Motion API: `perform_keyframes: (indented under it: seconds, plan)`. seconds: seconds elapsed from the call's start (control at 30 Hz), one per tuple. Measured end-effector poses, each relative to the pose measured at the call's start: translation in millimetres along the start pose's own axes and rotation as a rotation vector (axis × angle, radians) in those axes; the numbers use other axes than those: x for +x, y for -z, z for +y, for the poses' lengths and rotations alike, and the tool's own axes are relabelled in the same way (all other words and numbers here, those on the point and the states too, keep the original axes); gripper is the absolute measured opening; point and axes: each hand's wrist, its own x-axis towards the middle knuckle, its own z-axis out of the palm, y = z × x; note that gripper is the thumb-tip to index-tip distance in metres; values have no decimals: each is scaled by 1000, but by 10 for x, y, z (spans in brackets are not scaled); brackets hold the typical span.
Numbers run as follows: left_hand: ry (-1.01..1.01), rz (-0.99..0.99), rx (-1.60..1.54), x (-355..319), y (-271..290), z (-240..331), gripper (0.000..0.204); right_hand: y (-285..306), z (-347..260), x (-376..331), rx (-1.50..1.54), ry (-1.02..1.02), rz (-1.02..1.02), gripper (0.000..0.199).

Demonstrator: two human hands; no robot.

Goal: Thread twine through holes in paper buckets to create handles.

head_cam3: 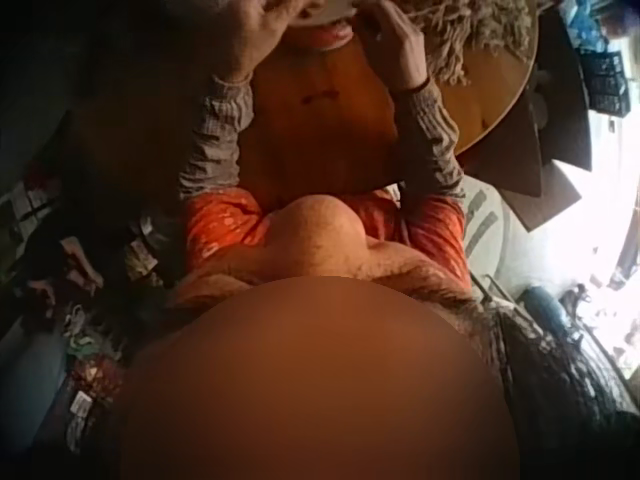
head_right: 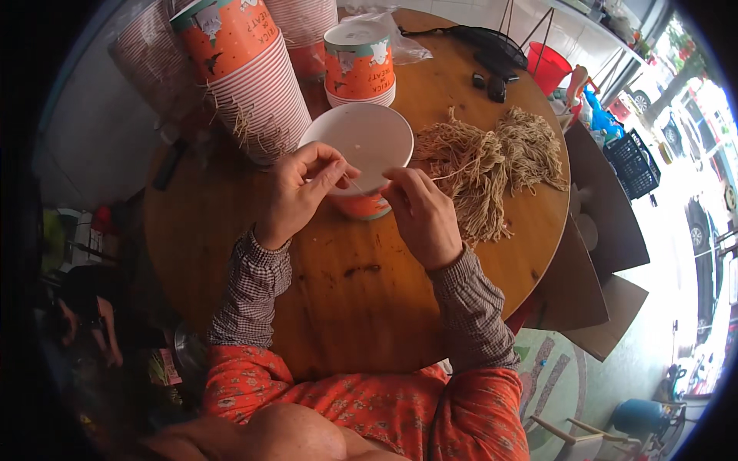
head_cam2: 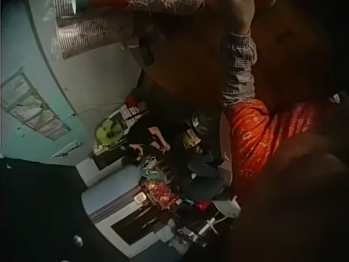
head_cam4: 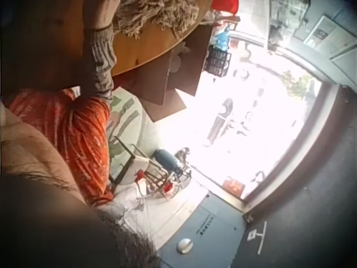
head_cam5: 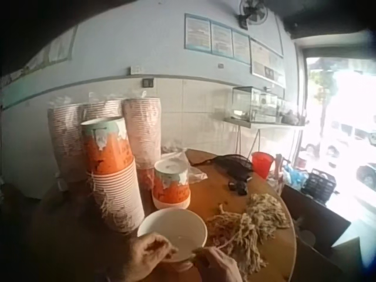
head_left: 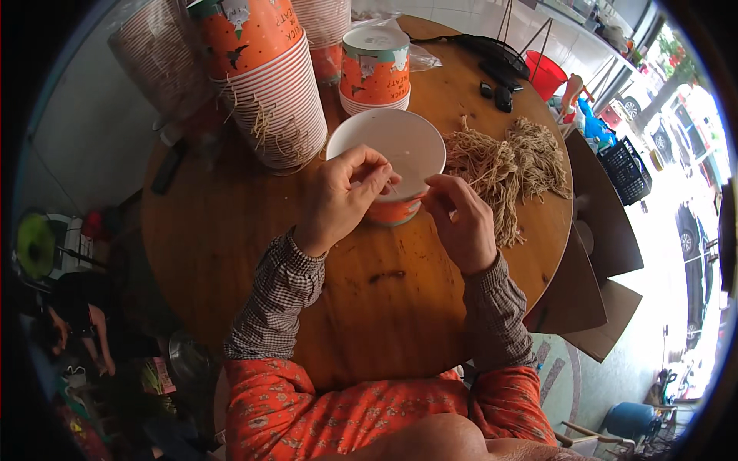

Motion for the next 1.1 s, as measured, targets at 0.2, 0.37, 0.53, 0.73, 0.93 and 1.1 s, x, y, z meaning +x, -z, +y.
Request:
perform_keyframes:
  seconds: [0.2, 0.37, 0.53, 0.73, 0.93, 1.1]
  plan:
    - [-48, -42, 84, -61, -45, 87, 12, -176, 30, 336, 69, 219, -177, 9]
    - [-5, 80, 53, -38, 25, 61, 13, -9, -169, 265, 108, 45, -227, 17]
    - [-10, -62, 172, -79, 37, 88, 17, 198, -331, 276, -13, 216, -258, 21]
    - [58, -218, 96, -85, 12, 181, 16, 188, -284, 302, -140, 519, -91, 19]
    - [217, -320, -251, -95, -122, 164, 19, 133, -10, 257, 114, 173, -30, 18]
    - [336, -357, -189, -75, -227, 205, 19, 138, 153, 256, 213, 64, -47, 16]
